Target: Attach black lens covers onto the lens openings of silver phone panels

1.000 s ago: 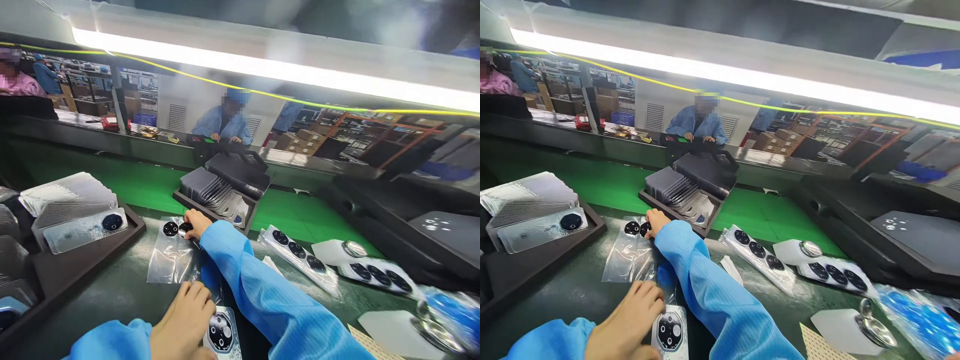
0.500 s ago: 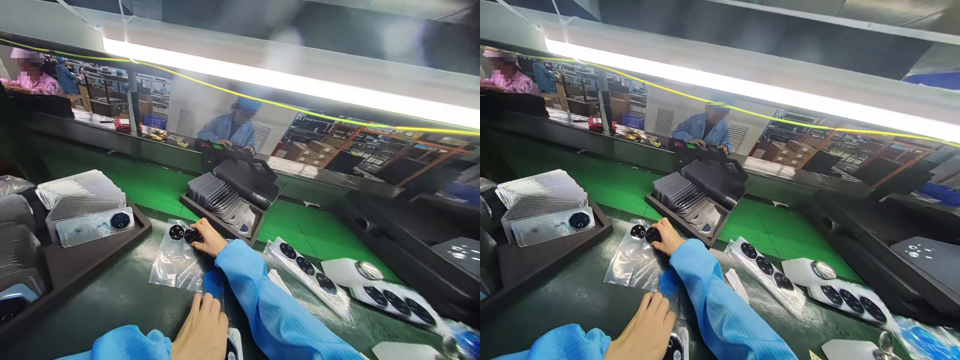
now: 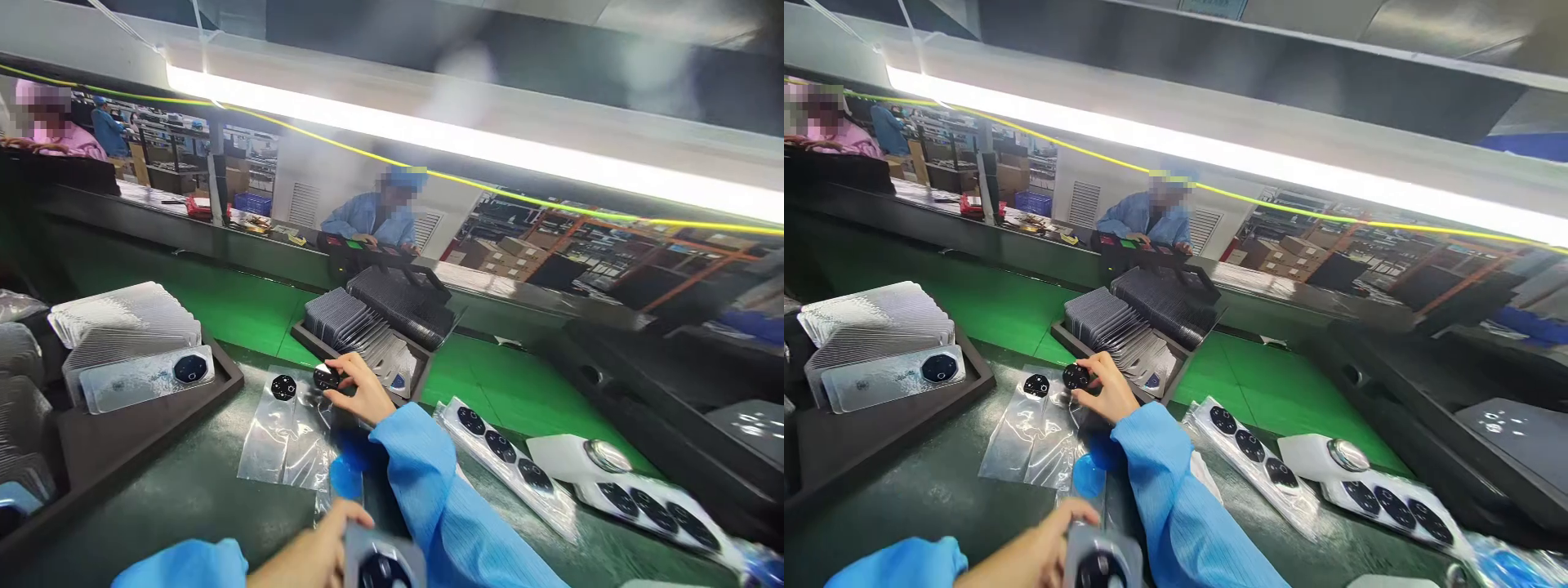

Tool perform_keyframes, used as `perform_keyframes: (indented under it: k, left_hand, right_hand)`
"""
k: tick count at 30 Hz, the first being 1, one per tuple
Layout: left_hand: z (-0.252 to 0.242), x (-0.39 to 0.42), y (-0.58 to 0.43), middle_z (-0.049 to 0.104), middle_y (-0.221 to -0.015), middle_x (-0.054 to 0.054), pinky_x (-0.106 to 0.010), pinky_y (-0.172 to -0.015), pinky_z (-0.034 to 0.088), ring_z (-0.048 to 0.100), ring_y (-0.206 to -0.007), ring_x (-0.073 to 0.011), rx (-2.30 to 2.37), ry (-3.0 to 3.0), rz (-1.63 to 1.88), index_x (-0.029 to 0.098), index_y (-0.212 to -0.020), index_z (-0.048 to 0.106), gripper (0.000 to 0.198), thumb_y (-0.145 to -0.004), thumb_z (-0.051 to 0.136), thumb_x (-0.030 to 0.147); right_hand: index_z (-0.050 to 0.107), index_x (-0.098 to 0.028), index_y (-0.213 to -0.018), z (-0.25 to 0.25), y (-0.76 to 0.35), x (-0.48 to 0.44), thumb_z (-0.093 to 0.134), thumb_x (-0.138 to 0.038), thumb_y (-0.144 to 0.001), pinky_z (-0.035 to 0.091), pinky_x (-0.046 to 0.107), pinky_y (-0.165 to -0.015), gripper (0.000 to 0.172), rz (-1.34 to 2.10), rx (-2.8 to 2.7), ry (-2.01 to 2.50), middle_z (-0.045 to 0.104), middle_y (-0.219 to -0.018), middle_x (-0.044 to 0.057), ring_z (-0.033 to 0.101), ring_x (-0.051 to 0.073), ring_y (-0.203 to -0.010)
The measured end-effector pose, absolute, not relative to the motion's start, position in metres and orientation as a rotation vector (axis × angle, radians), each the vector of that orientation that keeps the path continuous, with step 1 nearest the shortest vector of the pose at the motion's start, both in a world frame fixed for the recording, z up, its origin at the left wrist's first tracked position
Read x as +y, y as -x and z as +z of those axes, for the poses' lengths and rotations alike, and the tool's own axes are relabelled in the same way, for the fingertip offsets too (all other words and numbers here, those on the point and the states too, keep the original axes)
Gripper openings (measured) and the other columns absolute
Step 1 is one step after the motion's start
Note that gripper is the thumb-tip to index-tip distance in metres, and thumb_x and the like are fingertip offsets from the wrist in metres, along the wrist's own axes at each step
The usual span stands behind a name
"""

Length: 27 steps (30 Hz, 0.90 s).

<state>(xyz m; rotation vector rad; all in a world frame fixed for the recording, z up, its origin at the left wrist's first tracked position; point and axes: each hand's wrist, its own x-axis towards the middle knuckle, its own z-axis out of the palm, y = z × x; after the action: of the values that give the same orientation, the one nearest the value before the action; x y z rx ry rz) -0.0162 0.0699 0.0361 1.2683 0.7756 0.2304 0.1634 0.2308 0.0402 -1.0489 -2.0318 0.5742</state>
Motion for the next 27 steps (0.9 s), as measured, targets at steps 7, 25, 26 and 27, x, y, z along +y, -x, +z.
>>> perform_keyframes:
  k: [7, 25, 26, 27]
  left_hand:
    - [0.072, 0.138, 0.050, 0.068, -0.098, -0.005, -0.030, -0.078, 0.047, 0.067, -0.085, -0.0187, 0.748, -1.039, 0.703, 0.018, -0.114, 0.045, 0.044, -0.075, 0.062, 0.017]
    - [0.053, 0.159, 0.042, 0.068, -0.109, -0.009, -0.034, -0.085, 0.044, 0.064, -0.103, -0.0240, 0.853, -1.079, 0.685, 0.017, -0.114, 0.050, 0.039, -0.078, 0.061, 0.024]
    - [0.052, 0.159, 0.043, 0.068, -0.109, -0.009, -0.034, -0.086, 0.044, 0.063, -0.104, -0.0240, 0.854, -1.067, 0.685, 0.017, -0.115, 0.051, 0.039, -0.078, 0.061, 0.023]
    - [0.052, 0.159, 0.043, 0.068, -0.109, -0.009, -0.034, -0.087, 0.044, 0.063, -0.103, -0.0238, 0.857, -1.056, 0.688, 0.017, -0.116, 0.051, 0.040, -0.077, 0.060, 0.021]
  right_hand:
    - [0.058, -0.025, -0.119, 0.059, -0.201, 0.199, 0.062, -0.026, -0.084, 0.054, 0.037, -0.073, 0.035, 0.427, -1.859, 1.153, 0.052, -0.103, 0.006, 0.056, 0.020, -0.087]
    - [0.051, -0.022, -0.124, 0.018, -0.194, 0.155, 0.059, -0.023, -0.085, 0.053, 0.035, -0.075, 0.040, 0.203, -1.866, 1.207, 0.051, -0.105, 0.008, 0.055, 0.023, -0.094]
    - [0.051, -0.022, -0.124, 0.018, -0.195, 0.155, 0.059, -0.023, -0.086, 0.053, 0.034, -0.075, 0.039, 0.204, -1.864, 1.209, 0.051, -0.105, 0.008, 0.055, 0.023, -0.094]
    - [0.051, -0.022, -0.124, 0.018, -0.195, 0.156, 0.059, -0.023, -0.086, 0.053, 0.034, -0.074, 0.039, 0.207, -1.861, 1.212, 0.050, -0.104, 0.008, 0.055, 0.022, -0.094]
